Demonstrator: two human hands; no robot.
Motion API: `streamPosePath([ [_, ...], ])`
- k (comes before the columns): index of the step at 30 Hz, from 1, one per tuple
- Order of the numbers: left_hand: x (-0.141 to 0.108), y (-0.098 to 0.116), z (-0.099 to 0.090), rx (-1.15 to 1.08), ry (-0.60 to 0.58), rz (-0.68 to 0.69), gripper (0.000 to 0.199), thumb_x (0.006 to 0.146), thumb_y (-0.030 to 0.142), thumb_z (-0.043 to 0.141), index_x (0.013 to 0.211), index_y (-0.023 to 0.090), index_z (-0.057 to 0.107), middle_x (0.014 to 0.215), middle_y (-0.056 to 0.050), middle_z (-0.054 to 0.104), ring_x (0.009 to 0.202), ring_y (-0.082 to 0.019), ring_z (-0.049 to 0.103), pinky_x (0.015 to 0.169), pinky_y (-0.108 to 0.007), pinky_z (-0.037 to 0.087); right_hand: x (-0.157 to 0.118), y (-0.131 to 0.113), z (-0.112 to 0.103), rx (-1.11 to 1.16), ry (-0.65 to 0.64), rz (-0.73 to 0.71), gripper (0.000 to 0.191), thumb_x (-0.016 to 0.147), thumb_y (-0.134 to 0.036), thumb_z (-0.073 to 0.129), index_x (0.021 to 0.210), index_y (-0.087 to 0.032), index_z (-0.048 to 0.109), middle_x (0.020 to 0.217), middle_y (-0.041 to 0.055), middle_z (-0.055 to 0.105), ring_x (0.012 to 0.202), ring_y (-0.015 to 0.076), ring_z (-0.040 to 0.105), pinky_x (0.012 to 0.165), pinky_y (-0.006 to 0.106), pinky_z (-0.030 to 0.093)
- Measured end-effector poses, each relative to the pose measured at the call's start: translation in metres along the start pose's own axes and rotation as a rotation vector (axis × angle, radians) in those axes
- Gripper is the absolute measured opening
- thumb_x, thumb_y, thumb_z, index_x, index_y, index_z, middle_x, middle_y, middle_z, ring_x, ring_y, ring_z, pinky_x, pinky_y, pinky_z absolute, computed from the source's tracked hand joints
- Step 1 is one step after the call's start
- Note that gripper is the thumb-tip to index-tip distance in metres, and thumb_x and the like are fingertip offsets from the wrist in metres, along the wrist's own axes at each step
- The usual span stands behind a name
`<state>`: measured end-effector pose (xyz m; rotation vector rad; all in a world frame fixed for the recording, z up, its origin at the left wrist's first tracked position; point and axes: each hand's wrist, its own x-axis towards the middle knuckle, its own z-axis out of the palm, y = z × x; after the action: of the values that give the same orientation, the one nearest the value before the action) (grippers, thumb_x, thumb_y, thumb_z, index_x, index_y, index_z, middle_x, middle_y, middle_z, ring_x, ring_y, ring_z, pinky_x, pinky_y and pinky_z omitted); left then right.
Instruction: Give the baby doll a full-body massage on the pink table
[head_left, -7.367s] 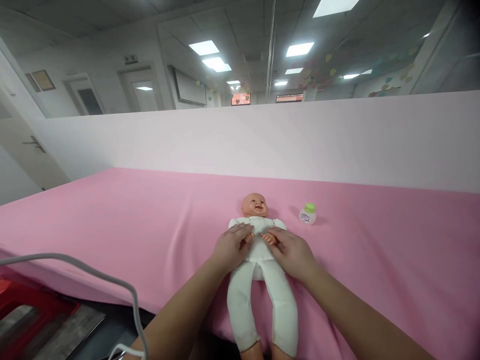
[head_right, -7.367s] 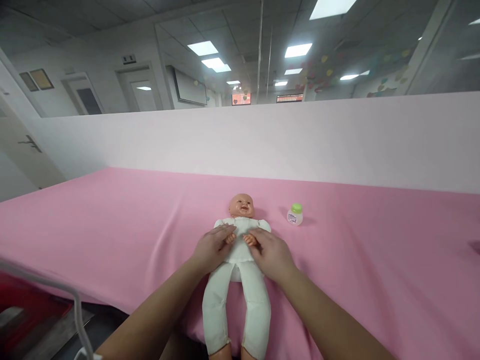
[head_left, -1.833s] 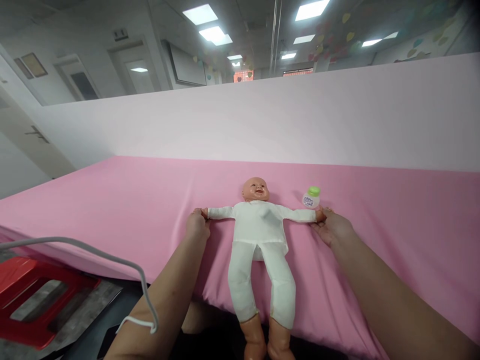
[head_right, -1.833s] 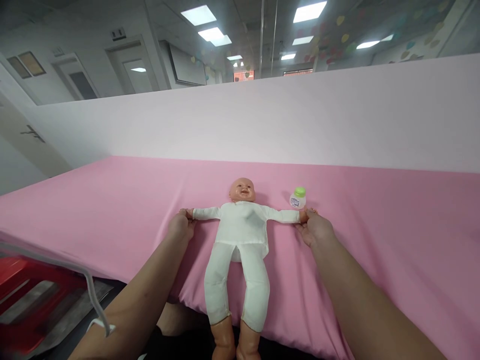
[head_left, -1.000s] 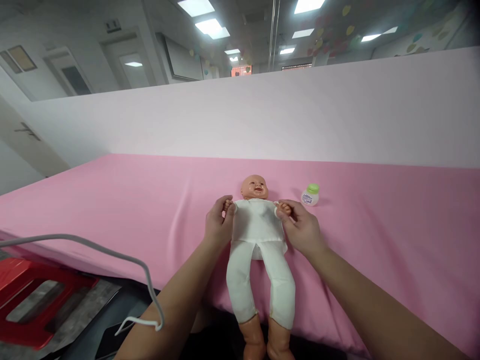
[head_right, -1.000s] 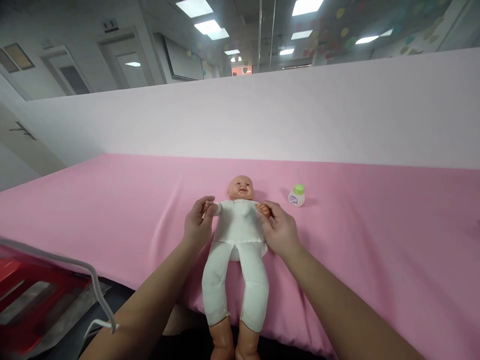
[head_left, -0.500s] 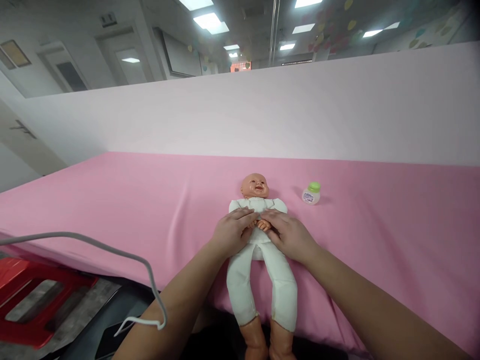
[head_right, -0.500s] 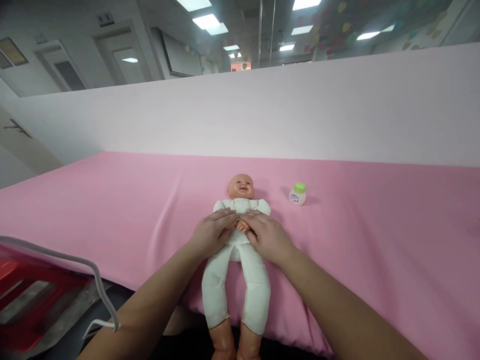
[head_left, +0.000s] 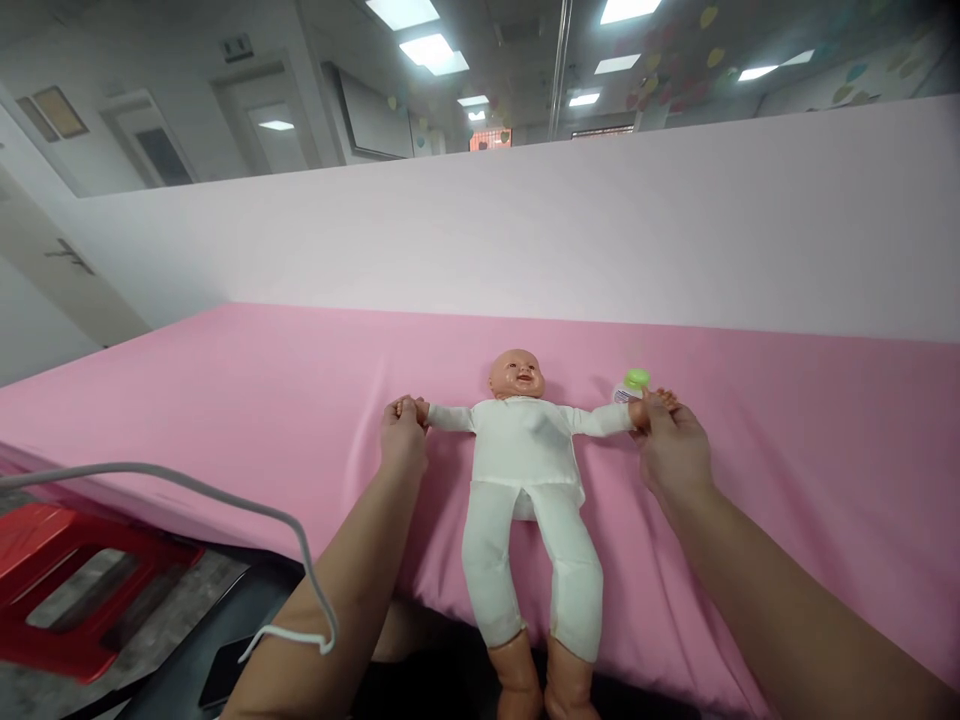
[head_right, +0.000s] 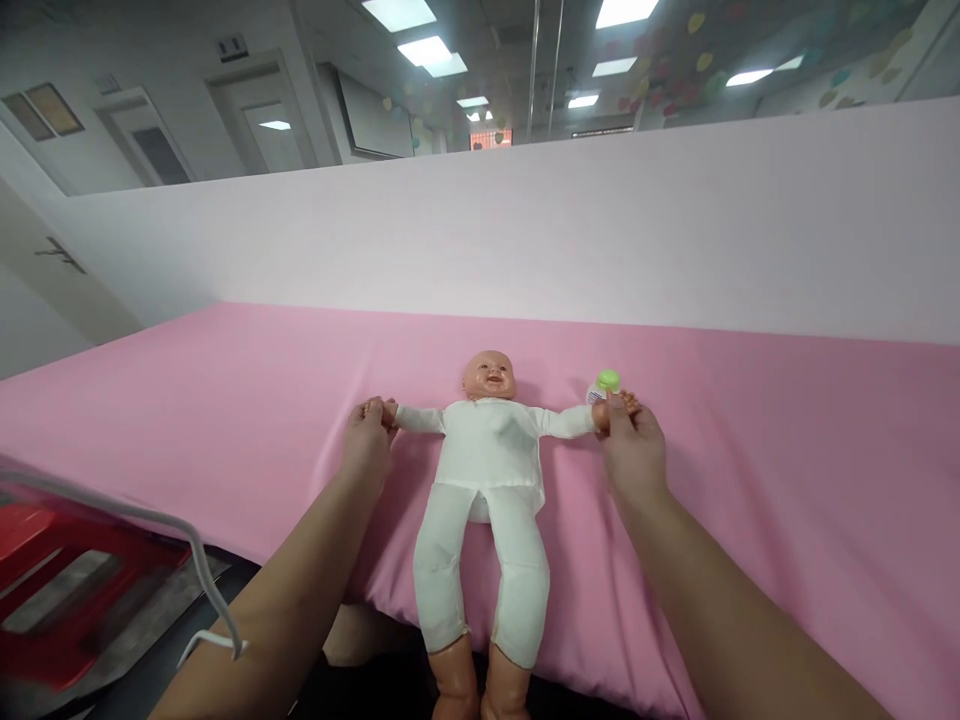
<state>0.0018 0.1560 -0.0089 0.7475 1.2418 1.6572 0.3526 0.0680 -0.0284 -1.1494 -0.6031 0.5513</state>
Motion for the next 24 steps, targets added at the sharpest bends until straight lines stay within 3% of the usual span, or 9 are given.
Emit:
streamPosePath([
  [3,0.015,-0.003,-0.005,-0.054,0.130,-0.157,0.005,0.091,0.016,0.060,0.094,0.020,0.062,0.092,-0.004,0.068,0.085,-0.018,0.068,0.085,-0.039,0.061,0.008,0.004,-0.003,0.146,0.095,0.131,0.029,0.089,-0.044,0.077,0.104,-0.022,0.065,0.124,0.0065,0.069,0.120,0.0234,0.069,0.101,0.044,0.062],
  [6,0.022,-0.006,-0.009,-0.063,0.148,-0.206,0.011,0.082,0.009,0.057,0.082,0.019,0.060,0.076,-0.001,0.060,0.074,-0.017,0.064,0.081,-0.038,0.061,0.014,0.008,-0.006,0.215,0.163,0.217,0.018,0.093,-0.031,0.073,0.105,-0.022,0.064,0.125,0.0065,0.067,0.120,0.0245,0.069,0.099,0.046,0.064],
  [15,0.026,-0.008,-0.009,-0.124,0.194,-0.307,0.023,0.065,-0.003,0.048,0.071,0.015,0.062,0.075,-0.005,0.064,0.073,-0.016,0.065,0.086,-0.036,0.062,0.036,0.025,-0.020,0.266,0.312,0.411,0.011,0.098,-0.015,0.061,0.106,-0.022,0.062,0.132,0.0030,0.063,0.126,0.0203,0.065,0.102,0.045,0.061],
  [19,0.027,-0.009,-0.010,-0.138,0.185,-0.281,0.022,0.068,-0.003,0.050,0.073,0.014,0.063,0.076,-0.005,0.065,0.074,-0.017,0.066,0.084,-0.037,0.062,0.037,0.023,-0.018,0.275,0.326,0.417,0.012,0.097,-0.014,0.062,0.104,-0.023,0.062,0.129,0.0017,0.064,0.123,0.0201,0.067,0.101,0.046,0.062],
  [24,0.019,-0.003,-0.008,-0.147,0.157,-0.179,0.013,0.086,0.006,0.057,0.084,0.017,0.064,0.087,-0.004,0.067,0.083,-0.017,0.068,0.089,-0.038,0.061,0.028,0.011,-0.008,0.282,0.264,0.351,0.006,0.096,-0.019,0.066,0.100,-0.022,0.063,0.118,0.0034,0.068,0.115,0.0200,0.070,0.100,0.045,0.063],
])
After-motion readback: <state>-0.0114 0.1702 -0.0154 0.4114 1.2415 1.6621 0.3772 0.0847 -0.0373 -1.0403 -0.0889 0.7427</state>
